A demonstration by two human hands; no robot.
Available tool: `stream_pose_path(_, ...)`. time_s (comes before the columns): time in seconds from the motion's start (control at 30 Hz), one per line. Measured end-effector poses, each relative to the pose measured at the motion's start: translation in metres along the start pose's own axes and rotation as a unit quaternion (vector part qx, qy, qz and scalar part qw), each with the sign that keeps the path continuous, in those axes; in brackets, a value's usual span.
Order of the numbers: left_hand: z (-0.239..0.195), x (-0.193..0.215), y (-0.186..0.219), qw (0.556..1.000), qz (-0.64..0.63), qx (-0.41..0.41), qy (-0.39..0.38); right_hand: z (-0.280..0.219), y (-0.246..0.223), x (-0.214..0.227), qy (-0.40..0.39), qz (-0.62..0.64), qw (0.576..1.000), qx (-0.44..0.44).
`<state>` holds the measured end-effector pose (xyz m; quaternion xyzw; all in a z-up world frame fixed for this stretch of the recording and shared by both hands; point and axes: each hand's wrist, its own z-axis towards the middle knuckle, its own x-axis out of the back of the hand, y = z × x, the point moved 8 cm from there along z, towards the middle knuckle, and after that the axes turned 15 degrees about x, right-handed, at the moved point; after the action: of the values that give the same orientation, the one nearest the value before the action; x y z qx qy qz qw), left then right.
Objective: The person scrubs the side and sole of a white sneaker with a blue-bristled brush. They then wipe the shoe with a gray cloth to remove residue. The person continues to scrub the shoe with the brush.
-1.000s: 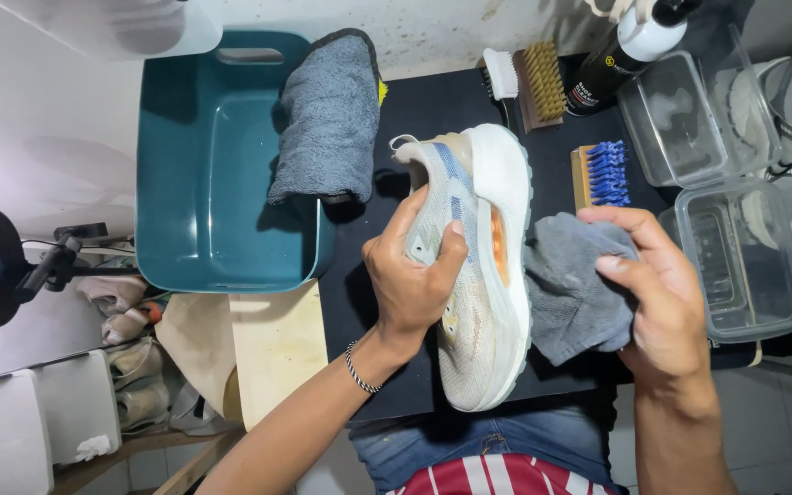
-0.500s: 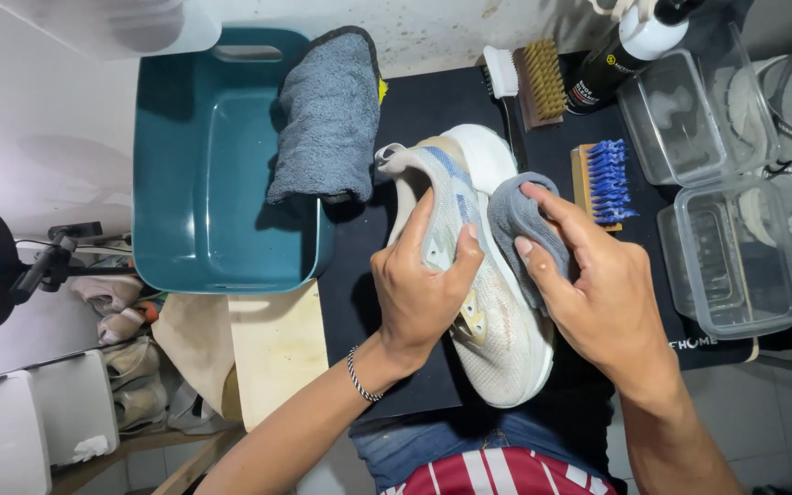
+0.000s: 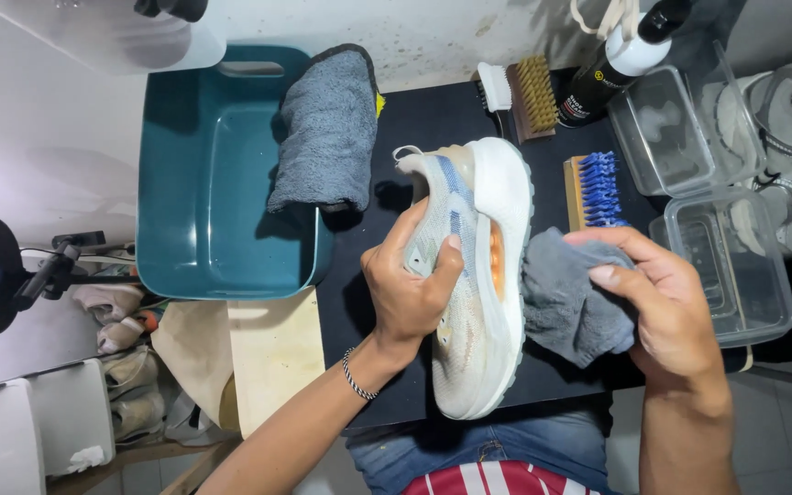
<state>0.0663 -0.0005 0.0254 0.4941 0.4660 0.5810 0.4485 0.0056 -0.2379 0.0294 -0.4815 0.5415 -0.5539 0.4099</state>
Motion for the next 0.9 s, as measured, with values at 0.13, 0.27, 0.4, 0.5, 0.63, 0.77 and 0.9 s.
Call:
stream_pose_path(0.13, 0.002, -0.004, -0.001, 1.000, -0.013, 0.000, -0.028, -0.006, -0.003, 0.004, 0.055, 0.010, 0.996, 0.075)
stream_pose_path(0.27, 0.003, -0.005, -0.003, 0.999, -0.028, -0.004, -0.040, -0.004, -0.019, -0.005, 0.049, -0.040, 0.988, 0.139)
stream_pose_path(0.4, 0.001, -0.005, 0.001, 0.999, -0.016, -0.016, -0.039, -0.006, -0.039, -0.031, -0.023, -0.153, 0.973, 0.173)
stream_pose_path(0.5, 0.000, -0.003, 0.000, 0.999, 0.024, -0.036, -0.011, -0.005, -0.036, -0.043, -0.078, -0.253, 0.940, 0.215)
stream_pose_path(0.63, 0.004, -0.004, 0.000, 0.999, 0.031, -0.017, -0.015, -0.009, -0.041, -0.053, -0.148, -0.289, 0.896, 0.303)
stream_pose_path(0.77, 0.005, -0.005, -0.001, 0.999, 0.026, 0.002, -0.025, -0.009, -0.037, -0.048, -0.213, -0.252, 0.897, 0.294)
stream_pose_path(0.9, 0.008, -0.009, -0.004, 0.997, -0.037, 0.013, -0.062, -0.007, -0.006, -0.020, -0.205, -0.067, 0.958, 0.190)
